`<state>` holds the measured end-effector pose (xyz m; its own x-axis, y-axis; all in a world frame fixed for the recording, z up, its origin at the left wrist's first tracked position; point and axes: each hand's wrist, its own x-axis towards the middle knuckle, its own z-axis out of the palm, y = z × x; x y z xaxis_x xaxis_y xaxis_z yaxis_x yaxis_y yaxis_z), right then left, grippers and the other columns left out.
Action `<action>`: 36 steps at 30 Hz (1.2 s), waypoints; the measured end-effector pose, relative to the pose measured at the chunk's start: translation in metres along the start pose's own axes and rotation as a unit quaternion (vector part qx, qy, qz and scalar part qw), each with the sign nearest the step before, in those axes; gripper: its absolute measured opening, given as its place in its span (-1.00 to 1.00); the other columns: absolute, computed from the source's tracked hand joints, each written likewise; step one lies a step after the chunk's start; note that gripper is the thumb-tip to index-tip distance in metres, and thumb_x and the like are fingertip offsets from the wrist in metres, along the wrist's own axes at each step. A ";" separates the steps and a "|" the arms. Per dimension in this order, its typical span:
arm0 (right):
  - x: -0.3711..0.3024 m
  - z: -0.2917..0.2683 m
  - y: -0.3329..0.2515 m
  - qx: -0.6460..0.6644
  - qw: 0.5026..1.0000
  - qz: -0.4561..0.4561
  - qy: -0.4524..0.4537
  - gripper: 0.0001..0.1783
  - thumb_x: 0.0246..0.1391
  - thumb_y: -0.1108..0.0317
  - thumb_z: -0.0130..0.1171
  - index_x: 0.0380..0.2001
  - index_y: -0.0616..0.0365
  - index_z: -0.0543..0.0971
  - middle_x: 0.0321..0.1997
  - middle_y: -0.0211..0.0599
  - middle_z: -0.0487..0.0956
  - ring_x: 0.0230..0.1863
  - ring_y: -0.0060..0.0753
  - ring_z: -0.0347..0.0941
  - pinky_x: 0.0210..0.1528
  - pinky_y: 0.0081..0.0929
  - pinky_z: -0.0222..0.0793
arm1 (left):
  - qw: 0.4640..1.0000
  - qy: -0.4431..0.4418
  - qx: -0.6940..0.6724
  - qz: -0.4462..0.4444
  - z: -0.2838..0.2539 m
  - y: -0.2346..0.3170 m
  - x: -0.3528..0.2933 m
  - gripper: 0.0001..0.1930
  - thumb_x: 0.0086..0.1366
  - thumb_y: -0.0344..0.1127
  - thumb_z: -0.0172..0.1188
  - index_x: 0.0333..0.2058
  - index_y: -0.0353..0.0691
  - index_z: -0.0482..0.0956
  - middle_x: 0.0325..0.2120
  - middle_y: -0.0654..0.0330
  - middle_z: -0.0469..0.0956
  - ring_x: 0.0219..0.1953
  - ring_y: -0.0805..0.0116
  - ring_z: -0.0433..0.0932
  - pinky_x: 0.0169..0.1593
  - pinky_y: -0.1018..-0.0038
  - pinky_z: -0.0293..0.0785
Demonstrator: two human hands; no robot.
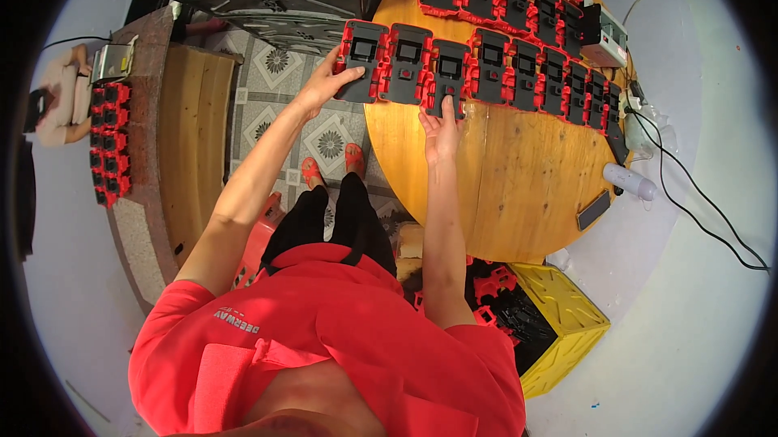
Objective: The person moves assembled plastic components from a round table onto a counter and gathers plastic pieces from the floor. The person then sits down and assembles red and black plastic parts together by hand, placing the assembled pieces onto the table.
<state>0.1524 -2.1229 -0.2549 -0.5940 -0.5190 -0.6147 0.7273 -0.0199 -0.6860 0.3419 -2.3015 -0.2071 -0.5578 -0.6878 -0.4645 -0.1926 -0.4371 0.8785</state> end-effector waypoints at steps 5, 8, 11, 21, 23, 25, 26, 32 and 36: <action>-0.004 0.003 0.007 0.021 0.999 -0.044 0.013 -0.46 0.09 0.03 0.31 -0.01 0.17 0.46 -0.14 -0.18 0.53 -0.11 -0.15 0.51 -0.03 -0.26 0.49 | 0.999 0.021 -0.032 0.008 -0.009 0.002 0.007 -0.13 0.17 -0.21 0.35 0.33 -0.25 0.02 0.07 0.03 0.45 0.08 0.30 0.46 0.14 0.40 0.39; -0.002 0.008 0.009 0.030 0.998 -0.049 0.026 -0.44 0.08 0.02 0.32 0.00 0.17 0.45 -0.14 -0.17 0.52 -0.10 -0.15 0.50 -0.01 -0.25 0.49 | 1.000 -0.005 -0.011 0.015 -0.003 0.002 0.014 -0.13 0.17 -0.20 0.35 0.33 -0.24 0.02 0.07 0.02 0.46 0.08 0.30 0.46 0.14 0.40 0.38; 0.000 0.010 0.010 0.020 0.999 -0.034 0.036 -0.43 0.07 0.02 0.34 -0.01 0.18 0.45 -0.13 -0.14 0.51 -0.08 -0.12 0.49 0.05 -0.18 0.49 | 1.000 -0.004 0.003 0.001 0.000 0.001 0.015 -0.13 0.18 -0.19 0.35 0.33 -0.23 0.01 0.09 0.00 0.43 0.11 0.27 0.44 0.16 0.38 0.37; -0.007 0.008 0.008 0.020 1.000 -0.001 0.000 -0.46 0.11 0.09 0.31 0.02 0.21 0.44 -0.04 -0.03 0.54 -0.04 -0.03 0.51 0.12 -0.04 0.46 | 0.999 -0.016 -0.015 0.044 -0.012 -0.009 0.003 -0.05 0.18 -0.09 0.37 0.37 -0.19 -0.06 0.10 -0.03 0.42 0.09 0.23 0.46 0.15 0.36 0.37; -0.016 0.014 0.011 0.016 0.998 -0.028 -0.046 -0.47 0.13 0.09 0.28 0.05 0.19 0.43 0.04 -0.07 0.54 0.01 -0.07 0.51 0.11 -0.02 0.46 | 0.998 -0.012 -0.040 0.046 -0.021 -0.006 -0.014 -0.05 0.18 -0.11 0.37 0.37 -0.20 -0.06 0.11 -0.01 0.42 0.10 0.26 0.44 0.17 0.36 0.36; -0.029 0.029 0.012 -0.035 0.994 -0.060 -0.089 -0.42 0.20 0.05 0.19 0.15 0.16 0.38 0.16 -0.11 0.48 0.13 -0.11 0.45 0.17 -0.04 0.40 | 0.989 -0.013 -0.090 0.113 -0.033 -0.004 -0.037 -0.07 0.17 -0.22 0.37 0.35 -0.26 -0.06 0.12 0.08 0.38 0.06 0.33 0.44 0.14 0.39 0.39; -0.041 0.039 0.012 -0.053 0.989 -0.038 -0.131 -0.39 0.22 0.02 0.14 0.20 0.16 0.33 0.20 -0.13 0.44 0.18 -0.13 0.41 0.21 -0.06 0.37 | 0.990 0.026 -0.083 0.108 -0.040 -0.010 -0.050 -0.04 0.15 -0.22 0.38 0.37 -0.24 -0.08 0.15 0.10 0.34 0.11 0.36 0.38 0.12 0.39 0.40; -0.100 0.114 0.060 -0.142 0.962 0.033 -0.232 -0.40 0.26 0.04 0.10 0.22 0.17 0.33 0.16 -0.14 0.47 0.11 -0.19 0.47 0.15 -0.12 0.43 | 0.961 0.117 -0.189 0.162 -0.123 -0.025 -0.165 -0.05 0.20 -0.15 0.35 0.39 -0.21 -0.10 0.31 0.07 0.15 0.33 0.28 0.13 0.35 0.35 0.07; -0.140 0.192 0.151 -0.222 0.908 0.129 -0.332 -0.45 0.21 0.08 0.18 0.18 0.10 0.38 0.09 -0.22 0.54 -0.05 -0.26 0.55 -0.05 -0.24 0.55 | 0.924 0.293 -0.204 0.139 -0.206 -0.057 -0.271 -0.09 0.22 -0.20 0.34 0.38 -0.21 -0.08 0.30 0.11 0.19 0.29 0.33 0.19 0.32 0.33 0.14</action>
<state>0.4113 -2.2168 -0.1977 0.0211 -0.8607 -0.5086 0.5149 0.4454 -0.7324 0.6706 -2.2095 -0.1547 0.0159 -0.9500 -0.3120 0.2796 -0.2954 0.9136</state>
